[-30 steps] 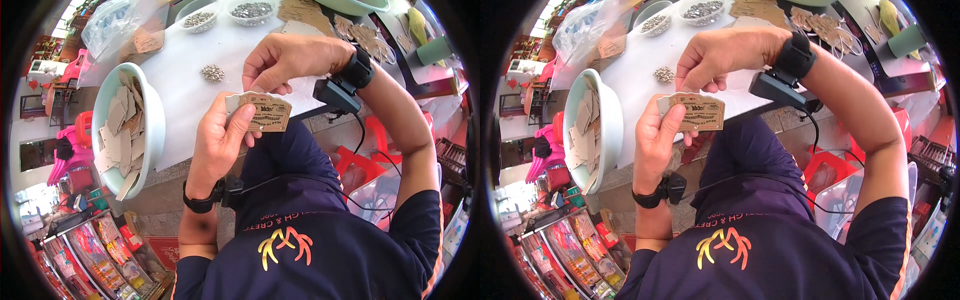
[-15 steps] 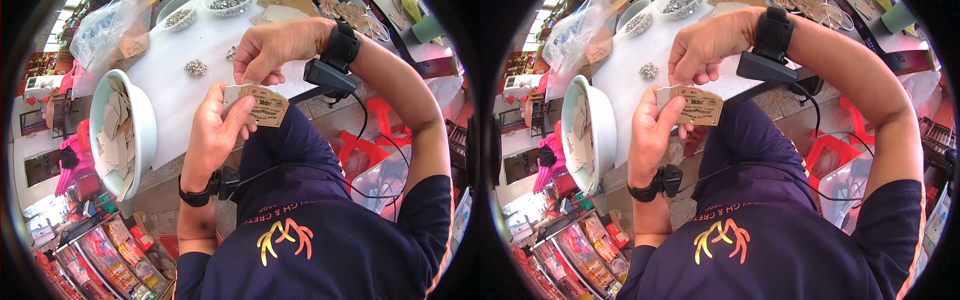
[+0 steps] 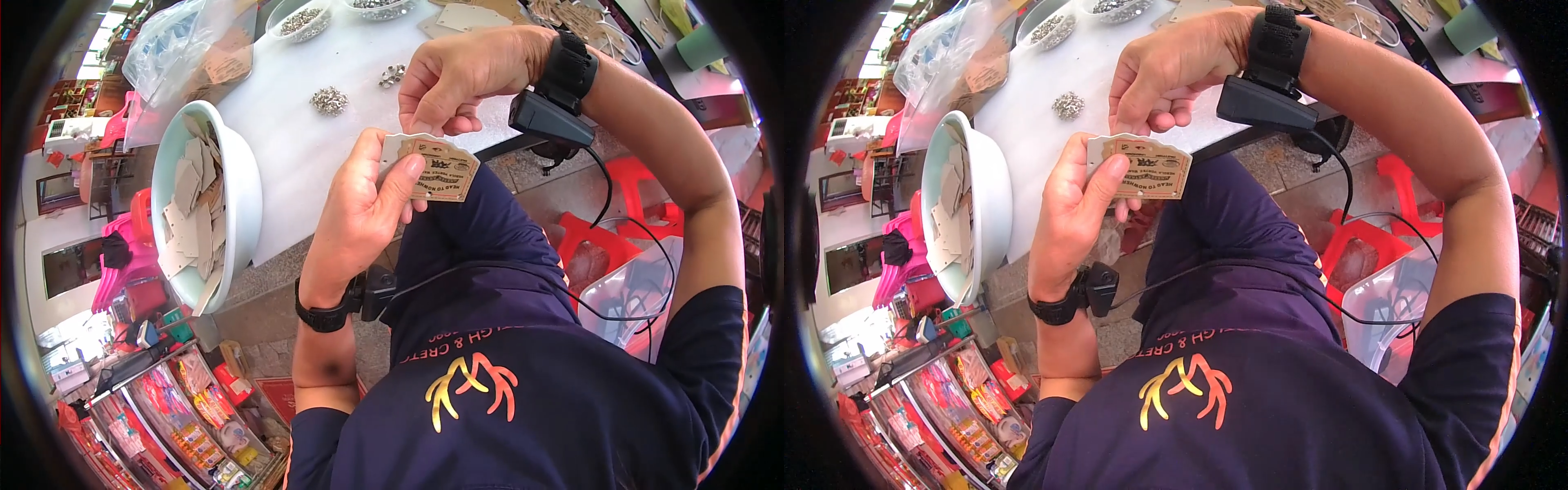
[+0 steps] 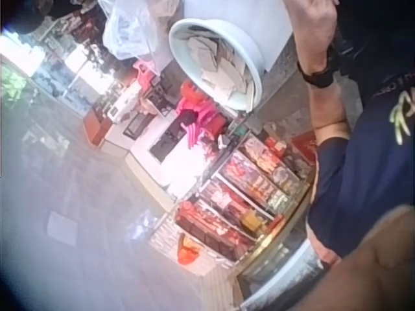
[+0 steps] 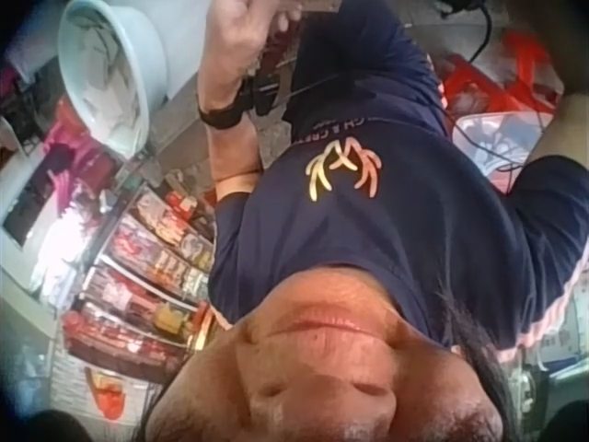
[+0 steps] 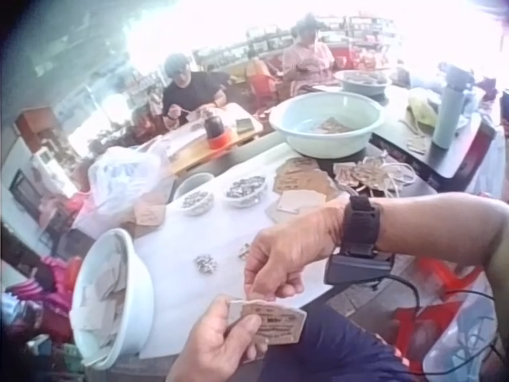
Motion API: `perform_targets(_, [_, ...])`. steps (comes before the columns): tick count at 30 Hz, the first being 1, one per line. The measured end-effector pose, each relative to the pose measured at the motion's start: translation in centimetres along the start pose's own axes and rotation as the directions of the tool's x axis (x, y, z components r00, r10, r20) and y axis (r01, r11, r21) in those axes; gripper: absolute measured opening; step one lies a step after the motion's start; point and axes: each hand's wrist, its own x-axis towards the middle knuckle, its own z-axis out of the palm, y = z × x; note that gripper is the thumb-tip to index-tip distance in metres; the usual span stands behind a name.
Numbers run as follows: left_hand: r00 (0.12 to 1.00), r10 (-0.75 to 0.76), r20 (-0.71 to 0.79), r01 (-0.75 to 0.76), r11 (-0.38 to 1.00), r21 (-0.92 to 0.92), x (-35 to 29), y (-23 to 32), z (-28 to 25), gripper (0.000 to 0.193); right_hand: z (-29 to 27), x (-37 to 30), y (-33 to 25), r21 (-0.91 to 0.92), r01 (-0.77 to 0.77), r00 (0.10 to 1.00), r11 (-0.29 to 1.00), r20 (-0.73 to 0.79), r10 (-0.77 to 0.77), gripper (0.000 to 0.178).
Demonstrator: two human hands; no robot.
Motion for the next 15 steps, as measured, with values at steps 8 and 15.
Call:
perform_targets(8, [0.999, -0.038, -0.029, 0.040, 0.998, 0.057, -0.1, 0.2, 0.3, 0.021, 0.2, 0.1, 0.2, -0.008, -0.048, 0.998, 0.999, 0.035, 0.049, 0.017])
perform_targets(15, [0.999, -0.001, -0.034, 0.005, 0.993, 0.119, -0.1, 0.2, 0.6, 0.021, 0.4, -0.7, 0.2, 0.002, -0.050, 0.997, 0.999, 0.053, 0.050, 0.018])
